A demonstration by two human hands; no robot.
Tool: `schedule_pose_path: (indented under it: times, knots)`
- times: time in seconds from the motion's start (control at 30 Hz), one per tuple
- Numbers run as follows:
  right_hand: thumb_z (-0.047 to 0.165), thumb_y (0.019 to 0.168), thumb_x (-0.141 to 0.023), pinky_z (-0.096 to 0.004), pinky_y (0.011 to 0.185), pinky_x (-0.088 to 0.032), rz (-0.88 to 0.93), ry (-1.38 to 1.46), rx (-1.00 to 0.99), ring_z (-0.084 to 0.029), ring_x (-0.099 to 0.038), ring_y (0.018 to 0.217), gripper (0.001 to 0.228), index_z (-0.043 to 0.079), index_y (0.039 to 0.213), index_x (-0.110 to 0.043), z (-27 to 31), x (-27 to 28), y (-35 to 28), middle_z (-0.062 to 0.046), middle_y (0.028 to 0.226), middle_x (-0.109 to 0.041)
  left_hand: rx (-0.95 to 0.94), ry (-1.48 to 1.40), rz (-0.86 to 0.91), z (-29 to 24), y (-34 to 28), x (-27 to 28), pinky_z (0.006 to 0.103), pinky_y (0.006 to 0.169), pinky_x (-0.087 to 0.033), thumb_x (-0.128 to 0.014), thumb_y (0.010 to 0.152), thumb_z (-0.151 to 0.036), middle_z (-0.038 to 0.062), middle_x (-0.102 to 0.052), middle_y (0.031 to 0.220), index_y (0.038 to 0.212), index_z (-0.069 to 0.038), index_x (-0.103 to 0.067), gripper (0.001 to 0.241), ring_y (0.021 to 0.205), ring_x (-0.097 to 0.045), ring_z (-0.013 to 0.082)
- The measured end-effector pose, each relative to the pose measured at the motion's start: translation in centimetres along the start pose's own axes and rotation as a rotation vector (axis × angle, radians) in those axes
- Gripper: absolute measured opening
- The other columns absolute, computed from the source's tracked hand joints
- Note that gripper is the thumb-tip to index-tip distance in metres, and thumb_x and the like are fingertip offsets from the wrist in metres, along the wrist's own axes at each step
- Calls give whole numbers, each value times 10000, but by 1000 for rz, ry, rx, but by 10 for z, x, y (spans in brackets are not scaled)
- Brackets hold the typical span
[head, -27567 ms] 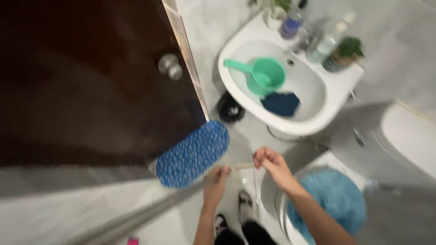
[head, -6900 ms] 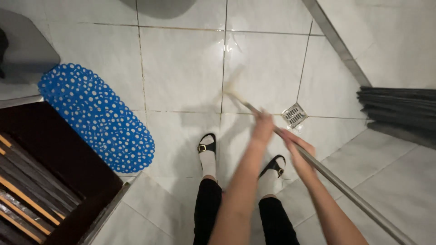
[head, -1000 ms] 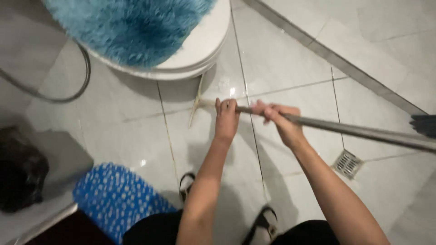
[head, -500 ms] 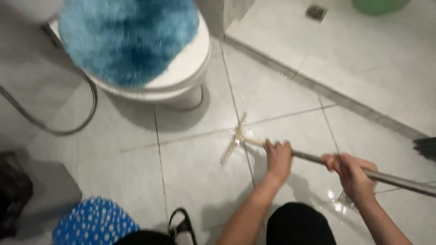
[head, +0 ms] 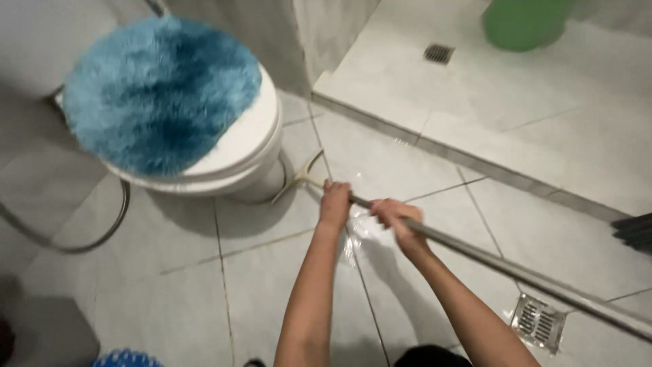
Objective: The person cleans the bathroom floor using a pink broom and a squeegee. They sweep the area around the toilet and sink, then kneel to push water toward the drain with the squeegee. The person also briefly handles a black trash bag before resuming the cleaning process.
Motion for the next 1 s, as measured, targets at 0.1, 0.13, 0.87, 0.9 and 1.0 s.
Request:
schedule_pose_path:
  times: [0.1,0.13,0.87,0.9,1.0]
  knots:
    - [94,1012,-527,-227,553,-438,-162,30,-190,-119,-531,637,300,-24,857,-753,23,11,-32,-113,869,-749,93,169,168,-42,-11,-4,530,1125,-413,-736,855,-96,194,-696,1023,1036,-49,-721,188,1244,-533,474]
    - [94,1012,-527,-227,553,-438,-163,29,-197,-119,-531,637,300,-24,857,-753,14,26,-51,-113,869,-749,96,167,174,-53,-23,-22,530,1125,-413,-736,855,-96,194,-696,1023,1036,-49,-721,188,1244,-533,474]
    - [13,1012,-605,-420,795,-561,-419,-58,186,-316,-669,782,330,-48,691,-652,22,-26,48,-196,719,-652,-152,218,7,-40,86,54,542,1160,-397,-688,884,-43,206,-727,1129,1109,-123,-753,248,1266,-585,508]
    - [61,1021,-619,-388,806,-547,-395,-140,170,-282,-666,786,337,-10,697,-678,16,-39,66,-143,695,-663,-151,241,-15,-19,102,51,524,1175,-384,-698,903,-89,184,-726,1127,1077,-133,-750,186,1259,-603,468]
    - [106,1062,-553,-308,830,-540,-392,-126,104,-221,-699,863,396,43,695,-687,-11,-65,103,-76,673,-654,-104,192,5,46,134,27,504,1064,-501,-690,946,-173,187,-692,1145,1051,-131,-730,120,1299,-537,505]
Point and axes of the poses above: each hand's wrist, its own y-axis towards the middle knuckle, its own x-axis out of the back of the hand, z = x × y, the point moved 2 cm from there along y, towards the middle knuckle
